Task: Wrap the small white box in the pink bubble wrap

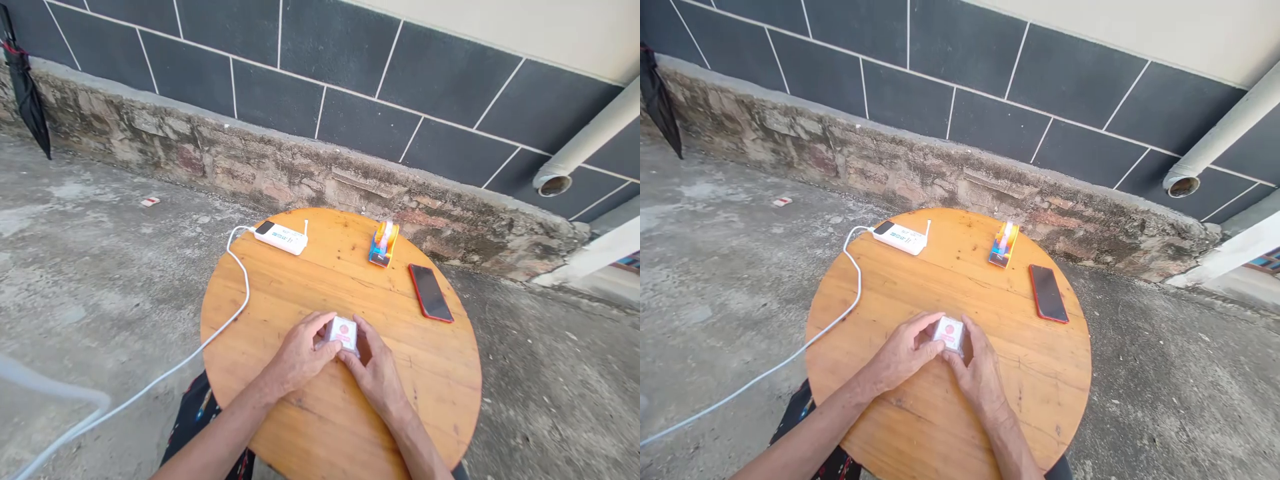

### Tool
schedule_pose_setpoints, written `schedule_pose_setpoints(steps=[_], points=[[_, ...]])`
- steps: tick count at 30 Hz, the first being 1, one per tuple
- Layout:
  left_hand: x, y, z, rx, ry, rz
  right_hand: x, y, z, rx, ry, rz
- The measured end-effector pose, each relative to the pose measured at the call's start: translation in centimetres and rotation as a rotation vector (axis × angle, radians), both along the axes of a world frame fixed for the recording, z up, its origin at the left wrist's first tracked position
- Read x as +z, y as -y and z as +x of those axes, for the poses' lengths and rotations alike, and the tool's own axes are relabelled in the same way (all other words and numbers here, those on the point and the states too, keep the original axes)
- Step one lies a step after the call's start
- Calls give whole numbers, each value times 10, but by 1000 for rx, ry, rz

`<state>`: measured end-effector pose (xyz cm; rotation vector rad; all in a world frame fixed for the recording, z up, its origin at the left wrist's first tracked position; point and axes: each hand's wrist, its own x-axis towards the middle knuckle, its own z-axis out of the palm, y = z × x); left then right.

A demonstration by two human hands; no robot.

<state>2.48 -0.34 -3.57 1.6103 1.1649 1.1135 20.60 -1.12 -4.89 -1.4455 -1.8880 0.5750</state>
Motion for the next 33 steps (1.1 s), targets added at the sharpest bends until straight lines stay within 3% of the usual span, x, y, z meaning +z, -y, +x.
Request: schedule_pose_setpoints(steps=[9, 33], points=[[2, 1, 0, 100, -34, -59, -5, 1, 2, 47, -67, 10], [2, 1, 1, 61, -50, -110, -6, 3, 0, -14, -102, -61]])
